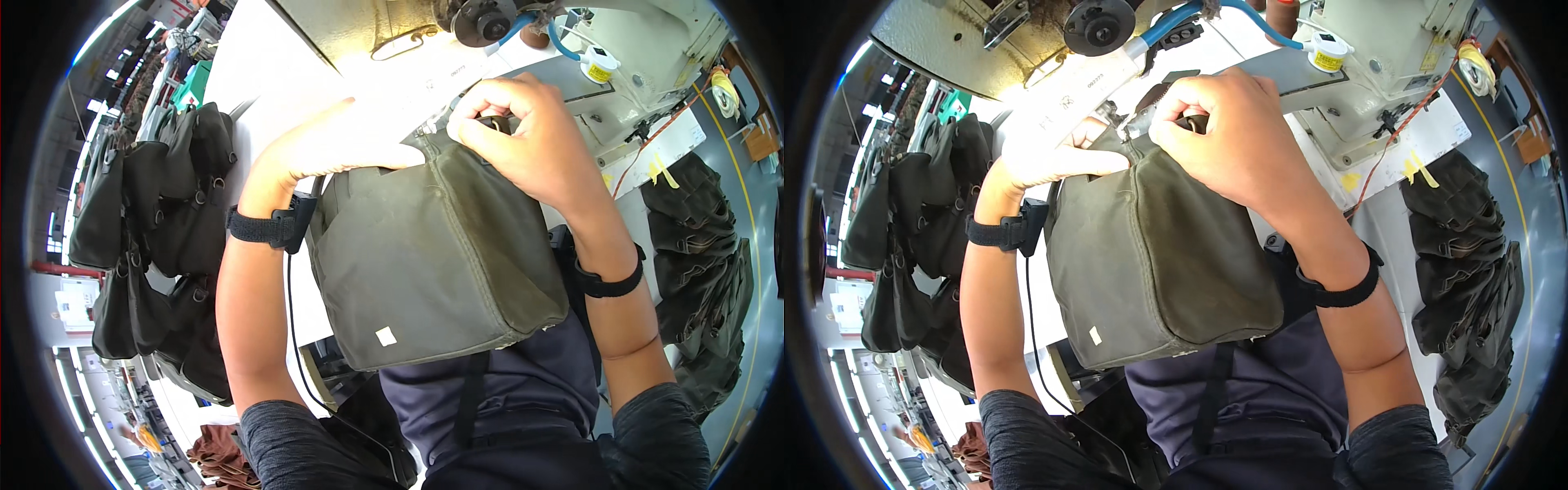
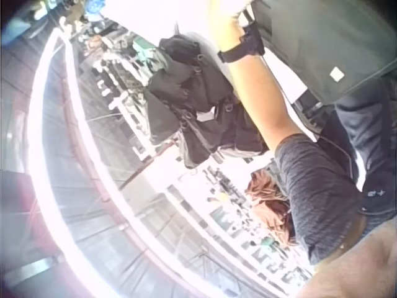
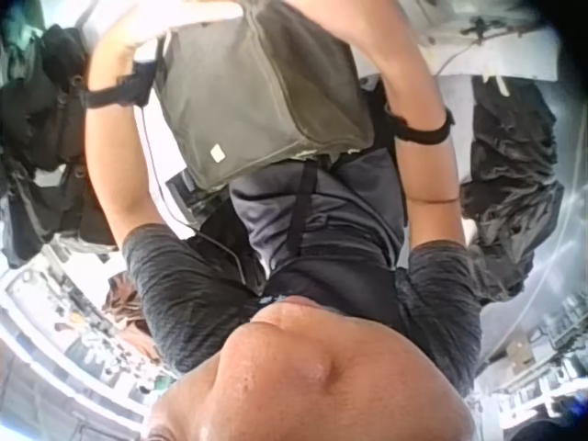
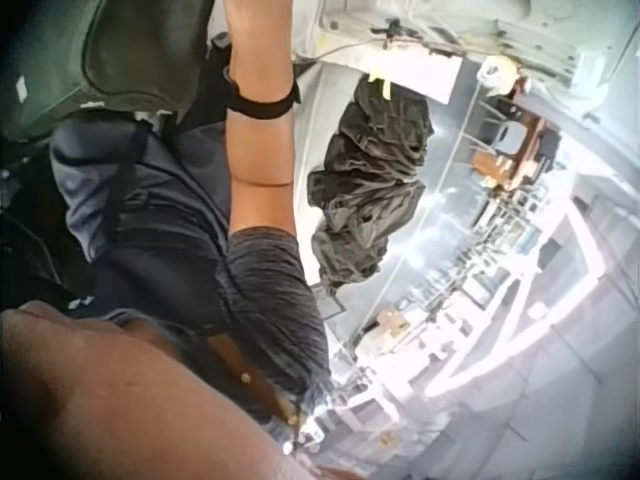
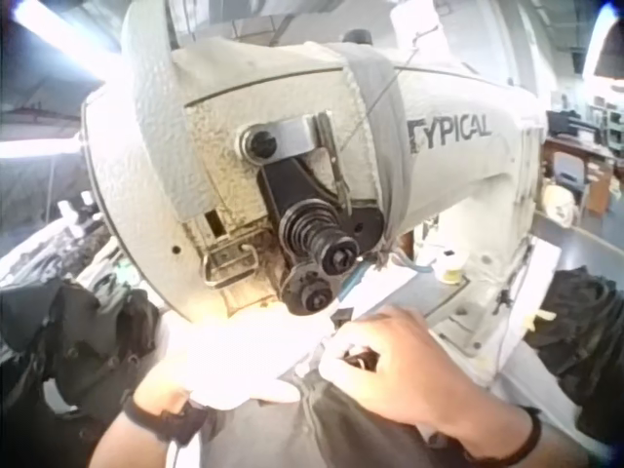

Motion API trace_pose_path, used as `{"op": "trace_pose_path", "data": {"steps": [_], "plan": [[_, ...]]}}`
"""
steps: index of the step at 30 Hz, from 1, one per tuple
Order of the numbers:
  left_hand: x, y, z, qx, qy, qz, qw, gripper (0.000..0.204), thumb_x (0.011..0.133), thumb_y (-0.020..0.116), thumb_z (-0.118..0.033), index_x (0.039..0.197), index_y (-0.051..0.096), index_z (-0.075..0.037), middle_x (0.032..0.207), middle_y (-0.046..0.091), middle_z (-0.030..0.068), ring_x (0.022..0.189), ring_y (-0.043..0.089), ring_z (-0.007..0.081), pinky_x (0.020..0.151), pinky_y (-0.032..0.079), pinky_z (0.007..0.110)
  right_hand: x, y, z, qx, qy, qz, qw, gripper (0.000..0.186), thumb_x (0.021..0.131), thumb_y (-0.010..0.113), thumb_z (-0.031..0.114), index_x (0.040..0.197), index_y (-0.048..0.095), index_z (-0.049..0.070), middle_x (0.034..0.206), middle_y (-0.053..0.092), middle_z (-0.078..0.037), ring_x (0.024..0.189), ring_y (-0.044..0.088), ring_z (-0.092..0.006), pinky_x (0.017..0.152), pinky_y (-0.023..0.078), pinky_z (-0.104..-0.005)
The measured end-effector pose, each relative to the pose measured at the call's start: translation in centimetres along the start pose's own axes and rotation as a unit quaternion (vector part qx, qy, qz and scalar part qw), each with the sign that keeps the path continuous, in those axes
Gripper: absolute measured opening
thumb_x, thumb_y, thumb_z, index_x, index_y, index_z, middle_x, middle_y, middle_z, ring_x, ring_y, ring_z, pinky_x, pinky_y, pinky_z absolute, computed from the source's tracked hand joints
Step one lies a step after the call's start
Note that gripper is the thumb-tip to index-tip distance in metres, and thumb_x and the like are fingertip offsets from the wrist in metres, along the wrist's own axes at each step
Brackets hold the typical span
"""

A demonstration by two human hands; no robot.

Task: The person operates an industrial sewing machine to stitch a zipper onto a dark green fabric bag. They guide the bag under the needle, sew along the zipper track, and use a utility knife to trim excess thread. The person handles multiple bags, moving finished items aside and positioning new ones for sewing.

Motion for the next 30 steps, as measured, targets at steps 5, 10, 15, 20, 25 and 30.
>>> {"op": "trace_pose_path", "data": {"steps": [5, 10, 15, 20, 25, 30], "plan": [[0.7, 0.3, -0.7, -0.032, 0.084, -0.02, 0.996, 0.045, 0.09, 0.084, -0.018, 0.129, 0.069, -0.001, 0.091, 0.067, -0.0015, 0.077, 0.057, 0.0066, 0.067, 0.053, 0.026, 0.2, 0.2, -0.8, 0.034, 0.029, 0.02, 0.999, 0.013, 0.086, 0.07, 0.018, 0.076, 0.071, 0.01, 0.065, 0.066, -0.001, 0.064, 0.061, -0.0224, 0.085, 0.039, -0.0369], [0.2, -0.3, -1.5, 0.066, 0.03, -0.047, 0.996, 0.048, 0.087, 0.085, -0.02, 0.128, 0.069, -0.002, 0.078, 0.061, -0.0025, 0.068, 0.053, 0.0077, 0.059, 0.047, 0.028, 0.4, 0.1, -1.0, 0.028, 0.039, 0.012, 0.999, 0.013, 0.086, 0.07, 0.018, 0.075, 0.071, 0.01, 0.064, 0.066, -0.001, 0.061, 0.06, -0.0227, 0.084, 0.039, -0.0361], [0.3, -0.4, -2.0, 0.026, 0.07, -0.054, 0.996, 0.041, 0.087, 0.085, -0.021, 0.119, 0.07, 0.0, 0.074, 0.058, -0.0016, 0.064, 0.051, 0.0077, 0.056, 0.044, 0.028, 0.4, 0.2, -1.0, 0.027, 0.037, 0.005, 0.999, 0.012, 0.085, 0.069, 0.018, 0.075, 0.073, 0.011, 0.063, 0.067, -0.002, 0.063, 0.061, -0.0239, 0.085, 0.038, -0.0362], [0.5, -0.4, -1.6, 0.063, 0.083, -0.055, 0.993, 0.035, 0.087, 0.084, -0.022, 0.111, 0.071, 0.0, 0.07, 0.057, -0.0024, 0.062, 0.05, 0.0072, 0.053, 0.043, 0.028, 0.4, 0.3, -0.9, 0.021, 0.042, 0.011, 0.999, 0.012, 0.085, 0.07, 0.018, 0.076, 0.074, 0.012, 0.069, 0.07, -0.003, 0.071, 0.064, -0.0247, 0.086, 0.038, -0.0374], [0.3, -0.7, -2.5, 0.194, 0.104, -0.094, 0.971, 0.028, 0.089, 0.081, -0.024, 0.105, 0.073, -0.003, 0.067, 0.057, -0.0024, 0.06, 0.049, 0.0072, 0.052, 0.042, 0.029, 0.3, 0.1, -1.1, 0.022, 0.039, -0.009, 0.999, 0.011, 0.085, 0.071, 0.018, 0.076, 0.074, 0.012, 0.073, 0.071, -0.003, 0.08, 0.066, -0.0259, 0.088, 0.039, -0.0398], [-0.5, -0.8, -2.8, 0.247, 0.093, -0.095, 0.96, 0.036, 0.09, 0.081, -0.026, 0.114, 0.071, -0.002, 0.09, 0.06, 0.0066, 0.084, 0.053, 0.0187, 0.073, 0.043, 0.035, -2.0, -0.9, 1.4, -0.054, -0.018, -0.1, 0.993, 0.01, 0.085, 0.076, 0.019, 0.081, 0.071, 0.011, 0.077, 0.07, -0.003, 0.088, 0.061, -0.0283, 0.09, 0.04, -0.0414]]}}
Point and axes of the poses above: each hand's wrist, its own x-axis towards the middle knuckle, its own y-axis out of the palm, z = x × y, the point moved 8 cm from there along x, towards the middle knuckle
